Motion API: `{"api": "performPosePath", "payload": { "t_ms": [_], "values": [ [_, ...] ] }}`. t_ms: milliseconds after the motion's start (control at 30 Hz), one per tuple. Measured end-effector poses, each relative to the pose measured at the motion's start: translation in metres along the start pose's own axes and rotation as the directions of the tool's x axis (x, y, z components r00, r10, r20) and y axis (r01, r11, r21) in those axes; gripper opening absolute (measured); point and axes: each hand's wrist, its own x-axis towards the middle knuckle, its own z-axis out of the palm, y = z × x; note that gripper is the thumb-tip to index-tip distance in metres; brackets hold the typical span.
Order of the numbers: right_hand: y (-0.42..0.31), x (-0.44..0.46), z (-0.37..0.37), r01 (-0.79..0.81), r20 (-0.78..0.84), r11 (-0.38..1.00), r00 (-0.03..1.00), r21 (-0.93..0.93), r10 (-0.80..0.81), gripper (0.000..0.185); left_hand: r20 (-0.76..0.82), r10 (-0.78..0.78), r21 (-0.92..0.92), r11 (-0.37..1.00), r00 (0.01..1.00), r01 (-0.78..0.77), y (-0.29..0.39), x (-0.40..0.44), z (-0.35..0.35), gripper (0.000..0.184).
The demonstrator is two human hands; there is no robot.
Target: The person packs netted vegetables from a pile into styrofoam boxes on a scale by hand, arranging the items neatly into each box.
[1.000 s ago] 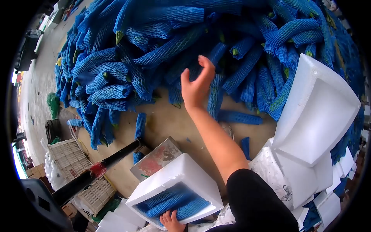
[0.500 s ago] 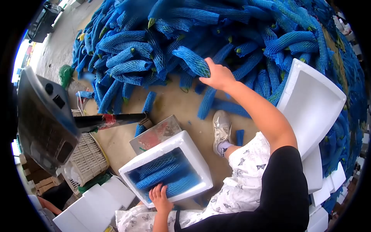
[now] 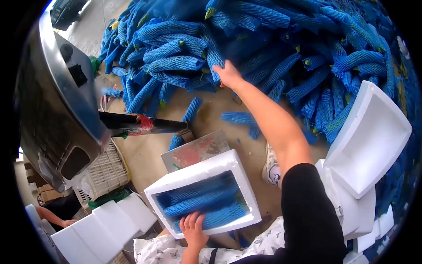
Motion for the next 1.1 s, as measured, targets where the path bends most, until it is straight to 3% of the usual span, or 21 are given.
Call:
{"api": "performPosePath", "payload": {
  "t_ms": [33,67,167,233,267,333,400,433,533,567,600,667,733,800,833,867,900,967,1000,1100],
  "values": [
    [0.012,-0.042,-0.012,0.082,0.033,0.935,0.995,0.345,-0.099,0.051,-0.020,0.039,0.044,0.998,0.999,-0.038,-0.007,-0.001,0.004,0.058],
    [0.030,-0.129,-0.049,0.118,0.076,0.922,0.985,0.368,-0.156,0.052,-0.048,0.086,0.078,0.994,0.995,-0.082,-0.009,-0.003,0.009,0.062],
    [0.050,-0.208,-0.069,0.075,0.111,0.959,0.988,0.273,-0.109,0.050,-0.054,0.076,0.049,0.996,0.996,-0.074,-0.004,0.002,0.005,0.064],
    [0.051,-0.230,-0.069,-0.171,0.294,0.937,0.952,0.305,0.078,0.054,-0.010,0.072,0.027,0.997,0.997,-0.072,0.000,-0.004,-0.006,0.066],
    [0.058,-0.238,-0.071,-0.232,0.271,0.917,0.952,0.326,0.144,0.063,-0.014,0.089,0.014,0.996,0.996,-0.089,-0.002,0.001,-0.008,0.069],
    [0.057,-0.284,-0.077,0.086,0.223,0.984,0.967,0.158,-0.121,0.072,0.031,0.048,-0.176,0.983,0.998,-0.042,0.005,0.000,-0.026,0.075],
    [0.030,-0.333,-0.085,0.212,0.270,0.977,0.940,0.017,-0.209,0.079,-0.004,0.101,-0.174,0.980,0.995,-0.100,0.007,-0.011,-0.028,0.079],
    [0.018,-0.355,-0.077,0.387,0.313,0.919,0.885,-0.078,-0.346,0.078,-0.025,0.077,-0.177,0.981,0.997,-0.081,0.008,-0.022,-0.022,0.078],
    [-0.020,-0.384,-0.022,0.846,0.488,0.432,0.534,-0.313,-0.691,0.081,-0.099,0.074,-0.204,0.975,0.992,-0.093,0.006,-0.032,-0.011,0.079],
    [-0.018,-0.391,0.006,0.865,0.541,0.359,0.500,-0.351,-0.676,0.082,0.046,0.010,-0.175,0.985,0.999,-0.002,0.003,-0.037,-0.008,0.078],
    [-0.003,-0.389,0.034,0.893,0.584,0.262,0.439,-0.365,-0.682,0.078,0.034,0.015,-0.171,0.985,0.999,-0.009,0.003,-0.039,-0.016,0.078],
    [0.054,-0.373,0.082,0.855,0.704,0.045,0.453,-0.516,-0.547,0.076,0.176,0.141,-0.170,0.979,0.974,-0.111,0.005,-0.050,-0.047,0.072],
    [0.086,-0.369,0.104,0.825,0.719,0.045,0.517,-0.563,-0.465,0.076,0.164,0.204,-0.128,0.975,0.965,-0.184,-0.005,-0.065,-0.077,0.066],
    [0.076,-0.378,0.096,0.808,0.649,0.104,0.536,-0.581,-0.539,0.074,0.300,0.250,-0.131,0.967,0.921,-0.220,-0.012,-0.063,-0.115,0.054],
    [0.059,-0.388,0.088,0.787,0.570,0.172,0.560,-0.592,-0.602,0.073,0.197,0.224,-0.056,0.974,0.954,-0.218,-0.018,-0.061,-0.124,0.035],
    [0.030,-0.406,0.078,0.784,0.548,0.242,0.585,-0.572,-0.598,0.073,-0.045,0.240,0.019,0.971,0.970,-0.239,-0.024,-0.055,-0.130,0.020],
    [0.001,-0.425,0.070,0.785,0.560,0.342,0.612,-0.517,-0.559,0.070,-0.152,0.192,-0.008,0.981,0.970,-0.195,-0.032,-0.050,-0.135,0.018],
    [-0.022,-0.451,0.068,0.860,0.555,0.384,0.510,-0.336,-0.657,0.049,-0.457,0.093,-0.114,0.980,0.885,-0.162,-0.038,-0.030,-0.142,0.024],
    [-0.021,-0.457,0.073,0.891,0.565,0.388,0.451,-0.237,-0.691,0.039,-0.575,0.116,-0.073,0.979,0.810,-0.192,-0.045,-0.023,-0.141,0.025],
    [0.014,-0.456,0.093,0.894,0.629,0.412,0.423,-0.174,-0.652,0.027,-0.614,0.106,-0.087,0.976,0.782,-0.200,-0.055,-0.017,-0.137,0.024]
  ]
}}
